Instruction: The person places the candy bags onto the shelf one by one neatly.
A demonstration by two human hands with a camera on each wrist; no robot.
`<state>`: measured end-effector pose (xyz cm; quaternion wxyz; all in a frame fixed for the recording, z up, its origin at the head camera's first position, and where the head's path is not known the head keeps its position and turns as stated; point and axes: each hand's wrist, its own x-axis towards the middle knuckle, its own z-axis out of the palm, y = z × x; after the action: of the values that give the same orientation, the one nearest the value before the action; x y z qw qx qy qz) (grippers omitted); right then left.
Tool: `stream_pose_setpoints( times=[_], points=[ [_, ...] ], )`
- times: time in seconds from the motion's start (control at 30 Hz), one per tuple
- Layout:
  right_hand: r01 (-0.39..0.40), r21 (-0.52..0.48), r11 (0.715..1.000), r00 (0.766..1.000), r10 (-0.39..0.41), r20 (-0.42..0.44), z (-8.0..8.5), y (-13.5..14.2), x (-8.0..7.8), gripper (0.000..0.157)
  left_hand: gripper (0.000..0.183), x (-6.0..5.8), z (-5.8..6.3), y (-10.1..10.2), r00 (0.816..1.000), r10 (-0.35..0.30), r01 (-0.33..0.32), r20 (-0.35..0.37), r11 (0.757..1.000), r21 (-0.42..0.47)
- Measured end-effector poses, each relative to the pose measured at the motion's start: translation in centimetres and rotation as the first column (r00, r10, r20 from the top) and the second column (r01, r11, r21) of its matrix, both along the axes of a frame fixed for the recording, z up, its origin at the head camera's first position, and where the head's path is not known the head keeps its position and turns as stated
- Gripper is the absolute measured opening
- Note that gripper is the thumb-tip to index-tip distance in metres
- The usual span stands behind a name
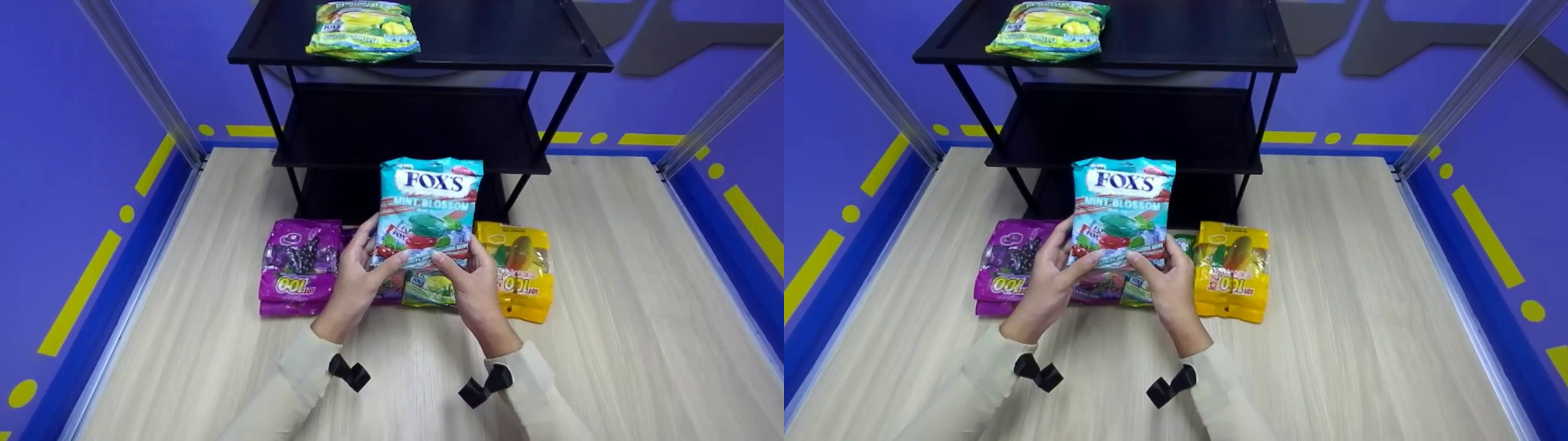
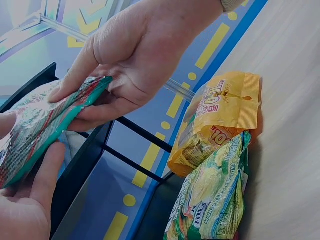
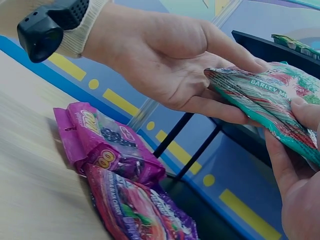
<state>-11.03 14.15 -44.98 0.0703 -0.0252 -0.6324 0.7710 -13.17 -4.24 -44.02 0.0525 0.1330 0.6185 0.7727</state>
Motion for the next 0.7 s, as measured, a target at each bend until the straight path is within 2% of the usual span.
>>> stream_pose_setpoints(
  times=[0.17, 0.4, 0.7],
  points=[
    [0.016, 0.028, 0.999, 1.0, -0.016, -0.012, 0.5, 0.5, -0.1, 0.055, 0.072, 0.0, 0.1, 0.2, 1.0, -0.007, 0.006, 0.016, 0.999, 0.044],
    [0.032, 0.031, 0.999, 0.999, -0.031, -0.036, 1.2, 1.3, -0.2, 0.054, 0.065, -0.2, 0.5, 0.7, 1.0, -0.027, 0.029, -0.013, 0.99, 0.137],
    [0.021, 0.014, 1.0, 0.997, -0.02, -0.068, 2.1, 2.1, -0.3, 0.052, 0.062, -0.6, 1.0, 1.9, 0.999, -0.001, 0.008, -0.043, 0.989, 0.149]
  ],
)
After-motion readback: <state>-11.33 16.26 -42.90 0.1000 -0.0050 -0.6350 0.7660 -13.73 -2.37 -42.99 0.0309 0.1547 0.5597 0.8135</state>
